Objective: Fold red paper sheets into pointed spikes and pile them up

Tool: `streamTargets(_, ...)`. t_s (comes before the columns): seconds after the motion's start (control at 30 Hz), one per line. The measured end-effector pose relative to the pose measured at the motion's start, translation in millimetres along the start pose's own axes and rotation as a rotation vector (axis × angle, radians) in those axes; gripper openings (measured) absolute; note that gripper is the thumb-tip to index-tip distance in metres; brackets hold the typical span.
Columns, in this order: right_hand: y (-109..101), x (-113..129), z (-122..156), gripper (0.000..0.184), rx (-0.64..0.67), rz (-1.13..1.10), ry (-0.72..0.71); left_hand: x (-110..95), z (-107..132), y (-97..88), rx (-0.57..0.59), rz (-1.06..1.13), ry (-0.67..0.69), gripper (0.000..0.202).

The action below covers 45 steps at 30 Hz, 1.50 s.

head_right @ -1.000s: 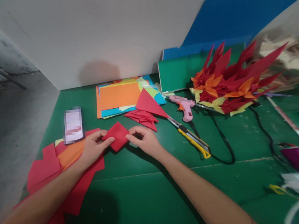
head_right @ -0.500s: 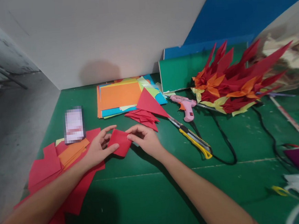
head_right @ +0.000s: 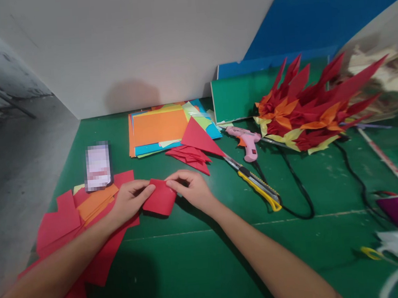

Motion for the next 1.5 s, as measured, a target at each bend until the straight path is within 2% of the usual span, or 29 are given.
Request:
streamTargets(0.2,3.4,6.4,1.1,0.014,0.003,0.063,-0.025,1.2,-0.1,-2.3,-0.041,-0.011,-0.01,0.024)
streamTargets(0.83,3.8,5.5,2.1,0.014,0.0,0.086,-0.033,-9.0,-1.1,-2.2,-0.03,-0.114,0.154,0.02)
streamTargets(1.0,5.3,4.0,2.0,0.017,0.017,0.071,-0.009,-8.0,0.3,-3.5,-0.052,-0.05,0.101,0.02)
streamTargets(1.2,9.0,-7.4,0.5,0.028,0.095,-0.126,0.111,2.3,2.8,-9.4,-0.165,0.172,-0.06,0.023)
streamTargets(1.37,9.9,-9.0,1.9,0.029,0.075,0.008,0.141,-1.1,2.9,-7.6,-0.141,0.164,-0.034,0.024)
streamTargets(1.5,12.9,-4.2,3.3,0.03,0.096,-0.001,0.141,-3.5,4.0,-8.7,-0.151,0.117,-0.008,0.024)
Point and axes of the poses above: each hand's wrist, its own z-axis away from the middle knuckle, its own y-axis out of the palm, x = y × z, the point moved 7 cm from there along -z, towards the middle knuckle, and after that the axes turned 10 degrees about y, right-handed, at the moved point
